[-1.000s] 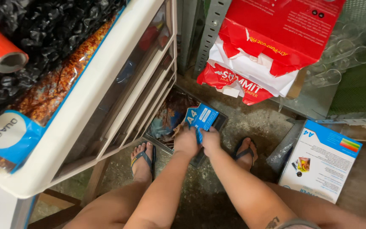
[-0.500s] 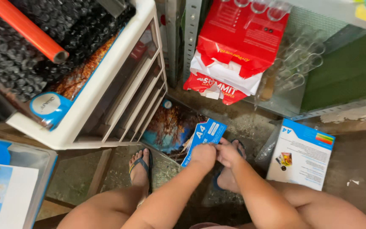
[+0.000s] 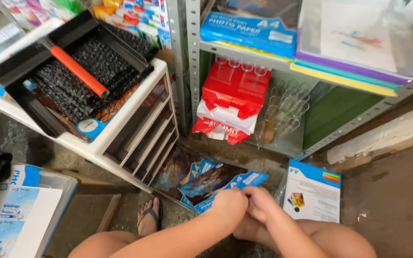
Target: The person organizes various paper supplies and documents on a metal shelf and inside a white drawer unit, moving folders and packs of photo paper between locations.
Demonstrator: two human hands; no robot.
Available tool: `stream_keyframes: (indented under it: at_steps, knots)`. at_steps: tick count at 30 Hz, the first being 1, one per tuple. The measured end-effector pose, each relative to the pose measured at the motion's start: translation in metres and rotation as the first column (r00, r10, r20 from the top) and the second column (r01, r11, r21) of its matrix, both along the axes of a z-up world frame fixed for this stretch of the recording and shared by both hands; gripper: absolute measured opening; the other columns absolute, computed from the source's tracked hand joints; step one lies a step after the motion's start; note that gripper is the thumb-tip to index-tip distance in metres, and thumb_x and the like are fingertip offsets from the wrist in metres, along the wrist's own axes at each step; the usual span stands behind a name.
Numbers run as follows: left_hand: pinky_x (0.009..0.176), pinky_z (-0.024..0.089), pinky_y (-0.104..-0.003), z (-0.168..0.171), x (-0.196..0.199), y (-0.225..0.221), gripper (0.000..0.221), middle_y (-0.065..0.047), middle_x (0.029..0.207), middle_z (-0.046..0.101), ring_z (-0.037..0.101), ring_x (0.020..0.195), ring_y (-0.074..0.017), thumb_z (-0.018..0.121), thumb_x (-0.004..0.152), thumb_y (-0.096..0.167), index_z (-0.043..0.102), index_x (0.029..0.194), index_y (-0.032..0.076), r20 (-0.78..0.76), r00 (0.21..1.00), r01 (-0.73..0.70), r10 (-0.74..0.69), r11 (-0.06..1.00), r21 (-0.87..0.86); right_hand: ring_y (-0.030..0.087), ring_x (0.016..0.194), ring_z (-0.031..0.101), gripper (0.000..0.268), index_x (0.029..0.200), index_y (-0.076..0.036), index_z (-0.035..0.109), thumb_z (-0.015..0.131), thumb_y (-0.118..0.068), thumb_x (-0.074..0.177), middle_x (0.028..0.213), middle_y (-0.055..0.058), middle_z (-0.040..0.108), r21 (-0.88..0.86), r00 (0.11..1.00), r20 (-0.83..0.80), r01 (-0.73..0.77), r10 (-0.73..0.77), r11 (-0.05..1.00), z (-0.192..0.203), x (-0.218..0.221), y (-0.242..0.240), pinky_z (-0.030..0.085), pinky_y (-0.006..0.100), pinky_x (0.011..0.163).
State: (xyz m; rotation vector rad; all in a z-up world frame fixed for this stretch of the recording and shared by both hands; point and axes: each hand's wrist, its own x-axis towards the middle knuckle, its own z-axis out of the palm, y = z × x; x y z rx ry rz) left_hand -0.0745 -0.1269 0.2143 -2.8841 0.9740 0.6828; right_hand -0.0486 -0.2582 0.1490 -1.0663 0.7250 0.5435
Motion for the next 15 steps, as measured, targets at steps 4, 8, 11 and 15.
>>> stream_keyframes:
  at_steps: [4, 8, 11, 15]
  knots:
    - [0.06, 0.056, -0.04, 0.065, -0.042, 0.023, 0.022, -0.005, 0.094, 0.072, 0.071, 0.079, -0.0243, 0.068, 0.083, 0.011, 0.071, 0.104, 0.013, 0.213, 0.977, 0.045, -0.002, 0.978, -0.202, 0.024, 0.062, 0.058, 0.016, 0.071, -0.001, 0.057, 0.062, 0.013, 0.076, 0.065, 0.014, 0.06, 0.066, 0.991, 0.117, 0.055, -0.063, 0.996, 0.076, -0.049, -0.012, 0.05, 0.037, 0.058]
    - [0.058, 0.052, -0.049, 0.153, -0.068, 0.049, 0.018, -0.01, 0.084, 0.071, 0.069, 0.072, -0.0367, 0.063, 0.082, 0.029, 0.069, 0.088, 0.013, 0.282, 0.946, 0.271, -0.16, 0.866, -0.419, 0.044, 0.094, 0.065, 0.037, 0.119, 0.007, 0.062, 0.056, 0.017, 0.084, 0.109, 0.032, 0.071, 0.165, 0.966, 0.227, 0.086, -0.122, 0.983, 0.182, -0.099, -0.016, 0.054, 0.065, 0.074]
    - [0.038, 0.034, -0.039, 0.19, -0.092, 0.06, 0.019, -0.004, 0.067, 0.048, 0.051, 0.051, -0.0261, 0.067, 0.094, 0.018, 0.055, 0.078, 0.018, 0.67, 0.735, 0.511, -0.102, 0.732, -0.449, 0.016, 0.074, 0.066, 0.015, 0.082, 0.007, 0.06, 0.063, 0.016, 0.071, 0.077, 0.019, 0.071, -0.198, 0.672, 0.715, 0.463, -0.196, 0.864, 0.073, -0.13, -0.064, 0.053, 0.032, 0.064]
    - [0.047, 0.042, -0.039, 0.225, -0.099, 0.063, 0.027, -0.003, 0.069, 0.045, 0.052, 0.061, -0.0265, 0.067, 0.094, 0.016, 0.045, 0.078, 0.015, 0.646, 0.764, 0.449, -0.002, 0.721, -0.529, 0.005, 0.101, 0.086, 0.037, 0.109, -0.032, 0.095, 0.075, -0.035, 0.077, 0.106, -0.013, 0.099, -0.809, 0.836, -0.104, -0.387, 0.539, 0.443, 0.311, -0.117, -0.036, 0.057, 0.028, 0.092]
